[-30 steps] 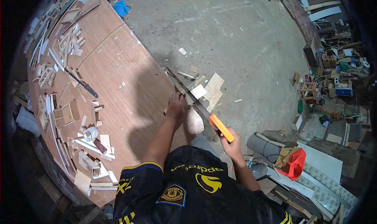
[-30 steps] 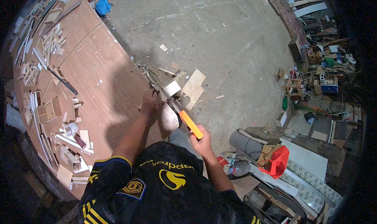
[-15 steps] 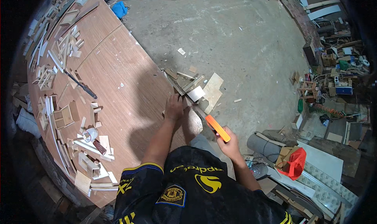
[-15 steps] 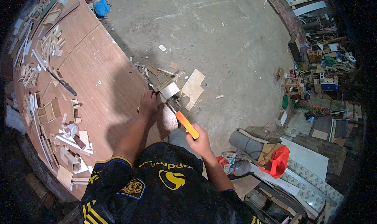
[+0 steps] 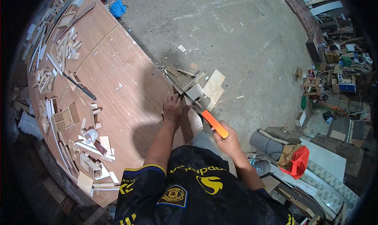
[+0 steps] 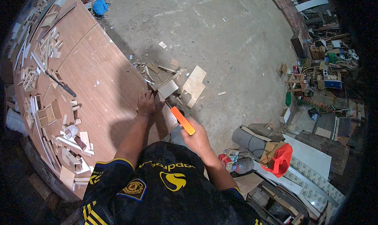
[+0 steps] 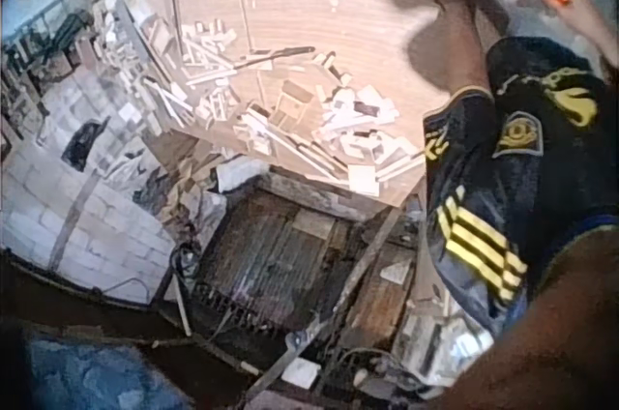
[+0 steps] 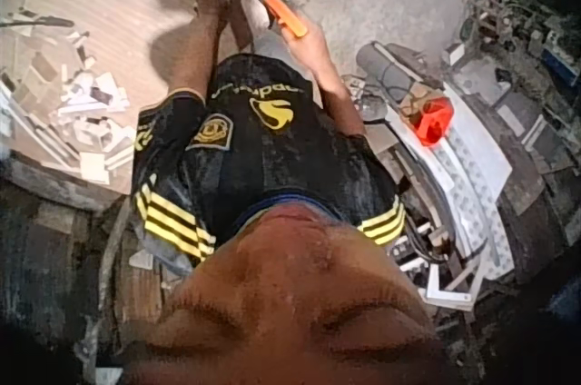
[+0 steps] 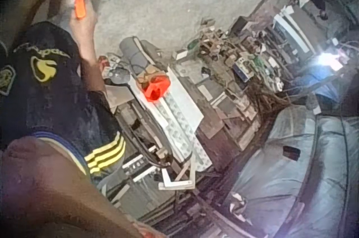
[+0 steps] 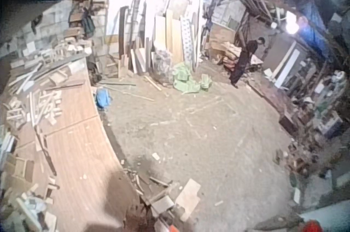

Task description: The recorder uses a hand saw to cut a small wooden plank on a workshop bench.

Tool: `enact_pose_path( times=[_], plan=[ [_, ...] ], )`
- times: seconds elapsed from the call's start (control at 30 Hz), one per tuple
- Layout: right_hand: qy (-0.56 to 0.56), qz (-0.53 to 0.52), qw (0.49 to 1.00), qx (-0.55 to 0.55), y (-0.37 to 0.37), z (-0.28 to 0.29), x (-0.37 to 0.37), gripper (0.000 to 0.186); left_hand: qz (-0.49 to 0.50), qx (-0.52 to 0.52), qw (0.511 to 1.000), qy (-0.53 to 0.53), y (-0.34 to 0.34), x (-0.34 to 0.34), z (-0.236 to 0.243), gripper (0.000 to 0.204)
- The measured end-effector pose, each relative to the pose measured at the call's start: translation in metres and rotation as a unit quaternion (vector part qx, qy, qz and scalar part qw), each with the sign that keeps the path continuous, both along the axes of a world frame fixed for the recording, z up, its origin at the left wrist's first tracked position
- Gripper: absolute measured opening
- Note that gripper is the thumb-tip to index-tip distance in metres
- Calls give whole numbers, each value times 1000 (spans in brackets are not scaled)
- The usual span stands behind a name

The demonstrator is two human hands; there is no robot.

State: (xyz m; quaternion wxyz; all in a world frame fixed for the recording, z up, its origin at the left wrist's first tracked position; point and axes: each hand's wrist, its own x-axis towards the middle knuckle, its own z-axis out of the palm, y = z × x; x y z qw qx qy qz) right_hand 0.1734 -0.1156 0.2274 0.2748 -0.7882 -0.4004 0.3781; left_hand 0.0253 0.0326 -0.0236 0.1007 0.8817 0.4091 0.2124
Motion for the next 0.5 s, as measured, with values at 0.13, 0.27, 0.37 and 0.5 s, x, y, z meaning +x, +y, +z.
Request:
enact_pose_path(
  times=[0.13, 0.27, 0.37, 0.5],
  plan=[
    [-9, 11, 1000, 8, -1, -2, -4, 14, 3, -11, 1000, 4, 0, -1, 8, 57],
    [-11, 24, 999, -19, -13, 1, -2, 13, -10, -83, 995, 62, -4, 1, 12, 50],
    [-4, 34, 999, -24, -19, 5, 2, 12, -7, -49, 998, 39, -4, -1, -4, 56],
    [55, 15, 998, -28, -39, 41, 7, 8, 62, -39, 997, -18, -3, 6, 5, 63]
  ],
)
